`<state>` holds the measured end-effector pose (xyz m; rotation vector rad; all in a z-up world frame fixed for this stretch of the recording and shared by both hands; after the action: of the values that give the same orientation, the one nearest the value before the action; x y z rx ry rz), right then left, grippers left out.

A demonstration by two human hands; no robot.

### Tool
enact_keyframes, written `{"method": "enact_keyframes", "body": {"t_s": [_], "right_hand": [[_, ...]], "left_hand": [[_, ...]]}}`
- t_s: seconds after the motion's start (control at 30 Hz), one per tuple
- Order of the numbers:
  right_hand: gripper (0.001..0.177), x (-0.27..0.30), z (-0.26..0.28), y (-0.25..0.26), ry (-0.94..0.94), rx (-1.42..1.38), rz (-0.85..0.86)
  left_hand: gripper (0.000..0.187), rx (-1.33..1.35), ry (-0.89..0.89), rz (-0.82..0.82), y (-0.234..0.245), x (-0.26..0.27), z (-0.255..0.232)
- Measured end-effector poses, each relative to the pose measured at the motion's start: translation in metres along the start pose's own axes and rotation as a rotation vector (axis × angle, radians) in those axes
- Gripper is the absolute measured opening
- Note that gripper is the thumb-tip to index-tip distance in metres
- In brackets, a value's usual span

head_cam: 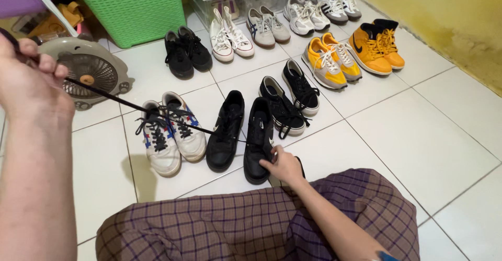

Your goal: The person removes the laces from a pair of black sneakers and then re-laces them. They pull the laces out, thread them back through the eyelets, and tie a knot.

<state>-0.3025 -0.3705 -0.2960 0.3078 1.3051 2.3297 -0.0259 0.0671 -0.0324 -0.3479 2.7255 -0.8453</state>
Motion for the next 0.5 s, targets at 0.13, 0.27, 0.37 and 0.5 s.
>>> {"method": "enact_keyframes", "body": {"t_s": [0.13, 0.27, 0.37, 0.5], "right_hand": [[0.029, 0.0, -0.02, -0.008, -0.001, -0.06, -0.073], [0.024, -0.027, -0.051, 0.015, -0.043, -0.119, 0.018], [0.024, -0.037, -0.067, 0.035, -0.083, -0.102, 0.079], [0.023, -0.037, -0.083, 0.074, -0.12, -0.215, 0.134]], "left_hand": [[0.033, 0.05, 0.043, -0.04, -0.011, 0.005, -0.006], [0.031, -0.032, -0.006, -0.047, 0.002, 0.0, -0.019], [0.031, -0.1, -0.015, -0.087, 0.017, -0.009, -0.02], [0.031, -0.227, 0.033, -0.131, 0.061, -0.031, 0.004]]}}
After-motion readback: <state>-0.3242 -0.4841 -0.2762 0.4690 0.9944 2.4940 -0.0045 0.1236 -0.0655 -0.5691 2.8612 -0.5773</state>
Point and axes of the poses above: each hand's wrist, its own x-axis away from the middle knuckle, its own y-axis out of the back of the hand, z = x × y, the point moved 2 cm from there along -x, towards the middle knuckle, and after that the axes turned 11 degrees about -z, right-handed, at the moved point
